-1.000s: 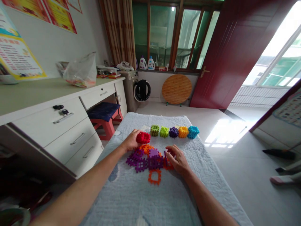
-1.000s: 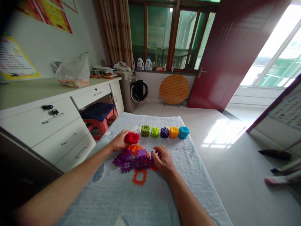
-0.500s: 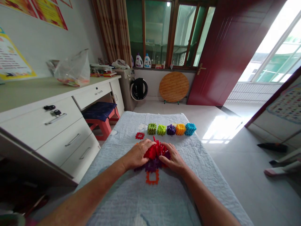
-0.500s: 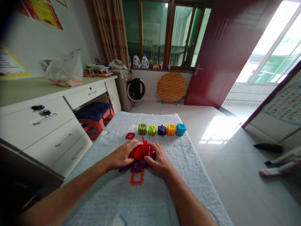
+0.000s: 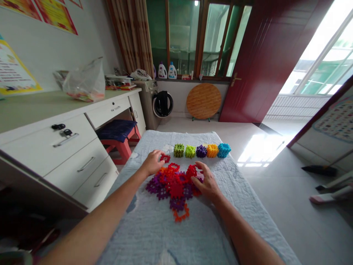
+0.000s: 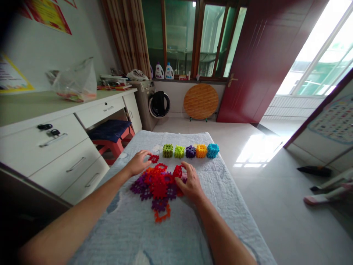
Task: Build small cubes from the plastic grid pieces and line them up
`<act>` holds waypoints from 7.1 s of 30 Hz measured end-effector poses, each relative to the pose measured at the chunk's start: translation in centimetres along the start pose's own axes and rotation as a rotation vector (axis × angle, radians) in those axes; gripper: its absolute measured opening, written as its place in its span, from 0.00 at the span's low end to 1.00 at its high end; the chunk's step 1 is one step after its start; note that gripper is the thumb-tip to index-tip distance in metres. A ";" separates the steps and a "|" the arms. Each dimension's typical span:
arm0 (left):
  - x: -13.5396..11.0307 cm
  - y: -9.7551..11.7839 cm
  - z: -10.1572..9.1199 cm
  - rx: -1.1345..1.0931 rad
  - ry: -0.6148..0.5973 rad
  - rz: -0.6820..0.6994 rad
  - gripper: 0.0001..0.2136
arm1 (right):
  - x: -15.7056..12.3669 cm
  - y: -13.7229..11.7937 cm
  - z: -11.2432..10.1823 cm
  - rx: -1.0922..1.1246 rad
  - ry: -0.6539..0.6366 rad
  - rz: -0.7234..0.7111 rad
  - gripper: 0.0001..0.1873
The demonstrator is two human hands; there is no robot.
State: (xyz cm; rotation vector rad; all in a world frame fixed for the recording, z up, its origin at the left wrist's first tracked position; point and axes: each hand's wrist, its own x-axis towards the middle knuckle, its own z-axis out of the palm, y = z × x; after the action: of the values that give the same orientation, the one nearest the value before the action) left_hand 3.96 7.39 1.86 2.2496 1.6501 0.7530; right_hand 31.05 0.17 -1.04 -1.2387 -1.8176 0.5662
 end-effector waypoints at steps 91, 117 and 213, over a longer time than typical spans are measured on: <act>-3.3 8.7 -1.3 -0.614 -0.386 0.194 0.32 | -1.2 -1.8 0.3 -0.036 -0.045 -0.165 0.41; -8.1 4.7 -2.5 -0.220 0.013 0.051 0.25 | -1.3 -3.3 -0.9 0.043 -0.121 -0.230 0.35; -13.8 8.4 3.5 0.184 0.228 0.309 0.49 | 2.3 -5.9 -1.3 -0.023 0.004 -0.120 0.14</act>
State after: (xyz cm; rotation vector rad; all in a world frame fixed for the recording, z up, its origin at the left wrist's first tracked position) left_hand 9.55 -7.93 -0.48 2.6770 1.5375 0.9996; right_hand 28.65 -0.31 4.94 -1.1361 -1.8850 0.4768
